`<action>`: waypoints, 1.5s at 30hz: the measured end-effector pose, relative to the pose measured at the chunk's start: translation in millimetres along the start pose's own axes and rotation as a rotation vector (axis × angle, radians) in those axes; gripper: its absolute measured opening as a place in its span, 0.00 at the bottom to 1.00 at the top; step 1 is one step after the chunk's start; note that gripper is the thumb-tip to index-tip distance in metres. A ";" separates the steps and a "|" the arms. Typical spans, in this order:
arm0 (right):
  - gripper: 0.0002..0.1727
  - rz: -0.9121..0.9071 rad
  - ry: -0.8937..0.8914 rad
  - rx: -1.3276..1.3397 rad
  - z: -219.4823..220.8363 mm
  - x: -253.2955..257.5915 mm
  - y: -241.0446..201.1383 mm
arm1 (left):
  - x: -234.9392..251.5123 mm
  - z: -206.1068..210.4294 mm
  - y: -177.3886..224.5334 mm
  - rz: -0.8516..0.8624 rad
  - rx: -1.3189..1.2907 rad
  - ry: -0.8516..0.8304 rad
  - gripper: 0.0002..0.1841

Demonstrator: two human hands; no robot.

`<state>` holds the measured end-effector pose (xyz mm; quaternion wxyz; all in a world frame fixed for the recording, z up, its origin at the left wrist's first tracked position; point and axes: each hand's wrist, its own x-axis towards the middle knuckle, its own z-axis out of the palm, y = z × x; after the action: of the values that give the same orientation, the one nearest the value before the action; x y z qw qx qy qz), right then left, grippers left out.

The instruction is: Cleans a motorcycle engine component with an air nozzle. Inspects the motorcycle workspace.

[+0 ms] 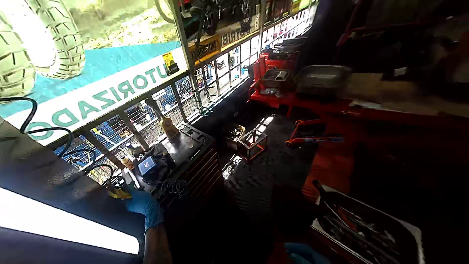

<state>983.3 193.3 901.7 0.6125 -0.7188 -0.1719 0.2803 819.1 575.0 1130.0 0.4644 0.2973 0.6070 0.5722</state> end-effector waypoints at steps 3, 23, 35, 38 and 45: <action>0.12 -0.012 -0.014 -0.003 5.1 9.5 -25.7 | 45.7 -3.4 -96.0 0.417 -0.024 -0.074 0.17; 0.09 0.220 -0.266 0.220 140.7 79.6 -12.3 | -113.1 -159.3 -208.6 0.291 1.133 -0.998 0.29; 0.11 0.478 -0.265 0.338 145.2 75.7 19.7 | -137.2 -157.3 -245.3 0.409 1.364 -0.817 0.23; 0.11 0.516 -0.312 0.370 145.4 68.1 19.7 | -123.7 -156.2 -249.2 0.419 1.406 -0.799 0.22; 0.11 0.532 -0.321 0.384 139.4 72.4 27.5 | -144.5 -161.9 -245.2 0.416 1.376 -0.872 0.23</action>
<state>951.9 340.1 848.0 0.6073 -0.5572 -0.0172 0.5660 771.2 336.9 910.2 0.2576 0.8145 0.5195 -0.0181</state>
